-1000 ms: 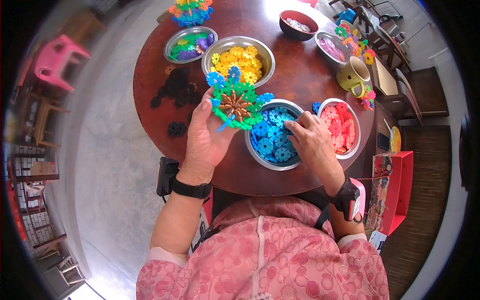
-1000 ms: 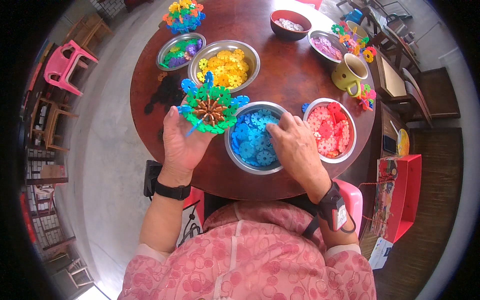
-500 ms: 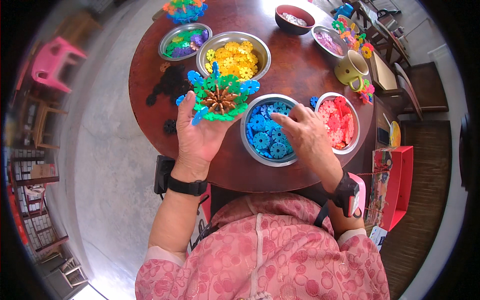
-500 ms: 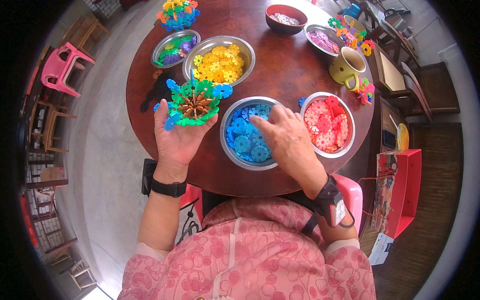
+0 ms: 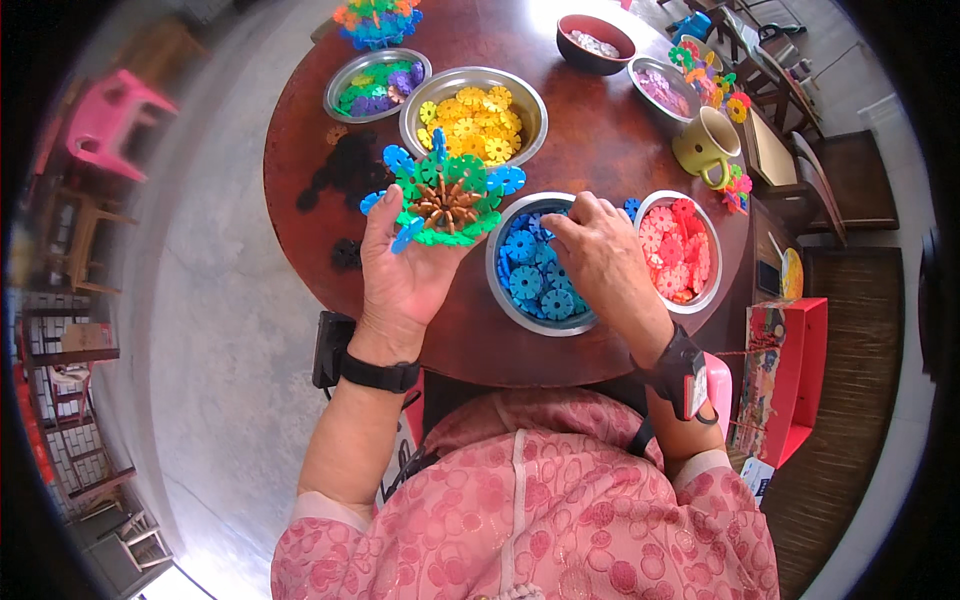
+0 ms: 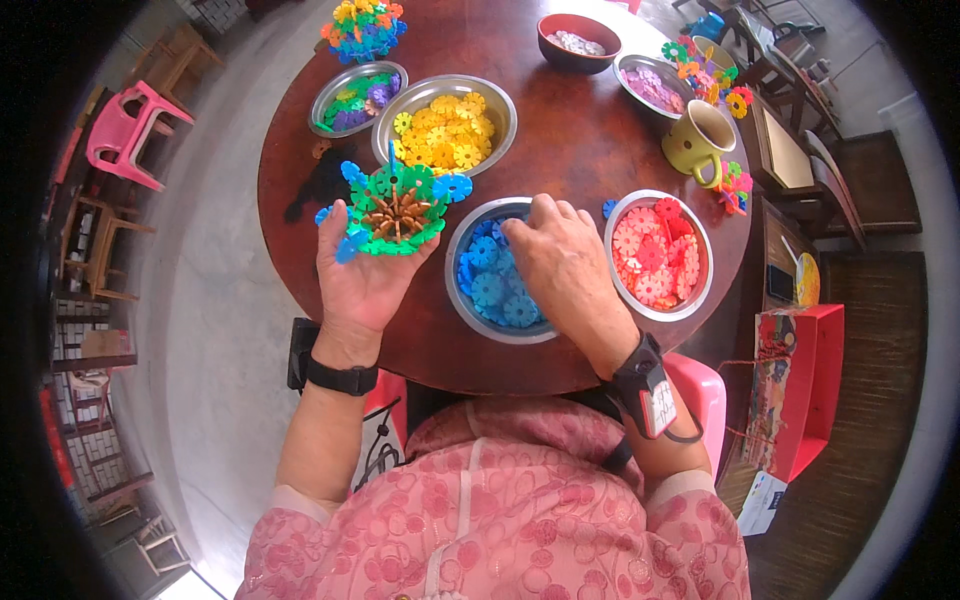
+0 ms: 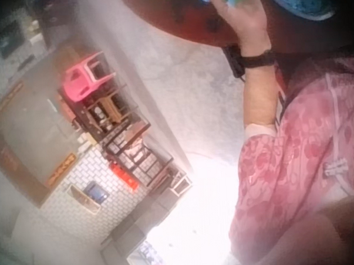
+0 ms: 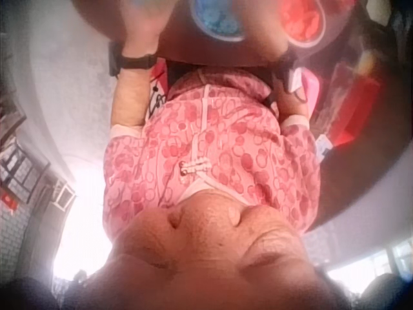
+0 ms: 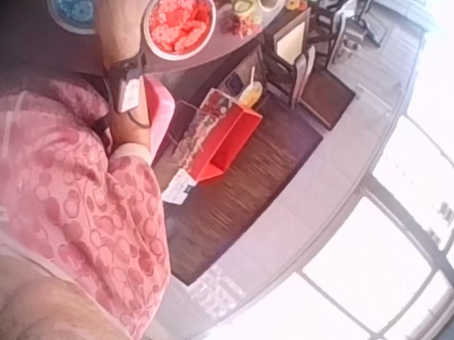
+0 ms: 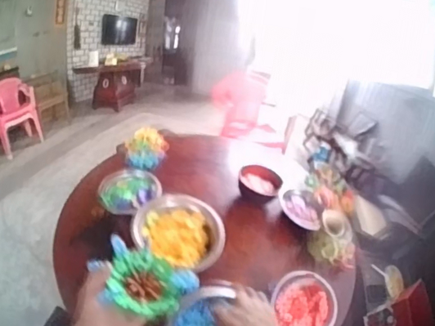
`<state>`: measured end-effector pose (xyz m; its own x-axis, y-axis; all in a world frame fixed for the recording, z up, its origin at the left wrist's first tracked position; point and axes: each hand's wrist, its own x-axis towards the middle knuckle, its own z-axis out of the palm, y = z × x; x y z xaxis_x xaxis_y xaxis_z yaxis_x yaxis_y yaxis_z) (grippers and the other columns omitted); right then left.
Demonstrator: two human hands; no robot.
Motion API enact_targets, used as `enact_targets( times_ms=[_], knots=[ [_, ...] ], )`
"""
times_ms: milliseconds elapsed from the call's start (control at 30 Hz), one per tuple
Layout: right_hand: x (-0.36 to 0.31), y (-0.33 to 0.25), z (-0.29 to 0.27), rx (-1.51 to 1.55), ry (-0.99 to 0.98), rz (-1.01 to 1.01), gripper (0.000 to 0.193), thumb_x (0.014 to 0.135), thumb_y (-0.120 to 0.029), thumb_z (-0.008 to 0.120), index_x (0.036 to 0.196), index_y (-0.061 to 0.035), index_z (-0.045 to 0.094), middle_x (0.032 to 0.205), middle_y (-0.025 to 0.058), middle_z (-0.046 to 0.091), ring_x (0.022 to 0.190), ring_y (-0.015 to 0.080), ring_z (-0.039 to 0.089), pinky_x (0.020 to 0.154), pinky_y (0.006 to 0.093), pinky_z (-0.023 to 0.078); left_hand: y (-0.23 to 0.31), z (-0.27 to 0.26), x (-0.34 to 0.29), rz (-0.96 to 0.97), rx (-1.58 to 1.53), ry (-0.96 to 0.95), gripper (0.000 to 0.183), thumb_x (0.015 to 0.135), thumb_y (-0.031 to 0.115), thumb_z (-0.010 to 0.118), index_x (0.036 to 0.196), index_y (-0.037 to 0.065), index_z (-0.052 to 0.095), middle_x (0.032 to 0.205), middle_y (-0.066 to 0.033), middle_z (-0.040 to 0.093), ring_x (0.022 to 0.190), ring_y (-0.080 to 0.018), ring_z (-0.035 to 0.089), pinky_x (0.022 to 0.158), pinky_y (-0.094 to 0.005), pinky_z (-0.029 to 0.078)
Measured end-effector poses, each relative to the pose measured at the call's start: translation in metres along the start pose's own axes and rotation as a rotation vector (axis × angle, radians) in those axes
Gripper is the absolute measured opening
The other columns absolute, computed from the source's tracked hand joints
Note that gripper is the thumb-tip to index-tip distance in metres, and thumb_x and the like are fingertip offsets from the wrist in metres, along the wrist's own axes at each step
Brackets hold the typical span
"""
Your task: Assembling a structure from snowflake-shaped colorful plastic blocks.
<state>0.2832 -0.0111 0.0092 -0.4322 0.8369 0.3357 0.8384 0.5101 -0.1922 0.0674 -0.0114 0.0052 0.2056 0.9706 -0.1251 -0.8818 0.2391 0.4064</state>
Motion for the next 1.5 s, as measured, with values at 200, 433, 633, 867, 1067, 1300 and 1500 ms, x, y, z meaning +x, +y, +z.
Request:
enact_targets(
  times_ms=[200,433,633,867,1067,1300,1500],
  knots=[
    [-0.007,0.011,0.0,-0.027,-0.064,0.014,0.009,0.078,-0.014,0.061,0.078,-0.006,0.065,0.087,0.0129,0.055,0.085,0.0291,0.056,0.075,0.0404,0.043,-0.001,-0.002,0.0,-0.002,0.024,-0.019,0.054,0.088,0.043,0.058,0.128,0.008,0.05,0.127,-0.014,0.056,0.115,-0.0307,0.054,0.095,-0.0481,0.044],
    [-0.002,0.0,-0.005,0.106,-0.033,-0.01,0.018,0.073,-0.016,0.069,0.089,-0.0078,0.066,0.09,0.0124,0.055,0.09,0.0302,0.056,0.079,0.0414,0.043,-0.002,-0.002,0.0,-0.009,0.035,-0.021,0.054,0.088,0.043,0.058,0.128,0.008,0.05,0.127,-0.0141,0.056,0.115,-0.0311,0.054,0.094,-0.0482,0.044],
    [0.006,-0.006,0.009,0.115,-0.045,-0.087,0.02,0.072,-0.016,0.069,0.09,-0.0081,0.066,0.092,0.0121,0.055,0.093,0.0304,0.056,0.084,0.0409,0.043,-0.001,-0.003,0.001,-0.007,0.004,-0.034,0.053,0.089,0.042,0.057,0.129,0.008,0.049,0.126,-0.0146,0.056,0.114,-0.0316,0.055,0.094,-0.0484,0.045],
    [-0.002,0.002,-0.004,0.178,0.018,-0.021,0.007,0.08,-0.011,0.063,0.083,-0.0044,0.065,0.086,0.0111,0.056,0.088,0.0305,0.057,0.078,0.0408,0.044,0.0,-0.001,0.0,-0.001,0.002,-0.019,0.052,0.09,0.041,0.057,0.129,0.008,0.049,0.127,-0.0147,0.056,0.114,-0.0318,0.054,0.093,-0.0474,0.045],
    [-0.02,0.018,-0.015,0.676,-0.002,0.324,0.012,0.084,-0.011,0.063,0.086,0.0012,0.064,0.074,0.0115,0.059,0.069,0.0243,0.059,0.061,0.0343,0.046,-0.003,-0.001,0.0,-0.025,-0.008,-0.052,0.054,0.089,0.04,0.058,0.13,0.007,0.048,0.129,-0.015,0.053,0.117,-0.0317,0.053,0.095,-0.0479,0.045],
    [-0.027,0.016,-0.028,1.159,-0.096,0.605,0.014,0.091,-0.014,0.06,0.09,0.0001,0.063,0.069,-0.0004,0.06,0.061,0.0056,0.055,0.056,0.0208,0.045,-0.016,-0.001,-0.006,-0.041,0.128,-0.062,0.052,0.092,0.034,0.054,0.134,0.006,0.042,0.133,-0.016,0.051,0.12,-0.0324,0.052,0.097,-0.0493,0.045],
    [-0.032,0.011,-0.028,1.264,-0.024,0.588,0.008,0.085,-0.006,0.065,0.09,0.0003,0.062,0.072,0.0001,0.062,0.065,0.0052,0.059,0.056,0.022,0.047,-0.028,0.014,-0.011,0.083,0.307,-0.047,0.039,0.09,0.019,0.056,0.124,0.006,0.043,0.12,-0.0128,0.057,0.11,-0.0241,0.058,0.095,-0.0393,0.047]
  ],
)
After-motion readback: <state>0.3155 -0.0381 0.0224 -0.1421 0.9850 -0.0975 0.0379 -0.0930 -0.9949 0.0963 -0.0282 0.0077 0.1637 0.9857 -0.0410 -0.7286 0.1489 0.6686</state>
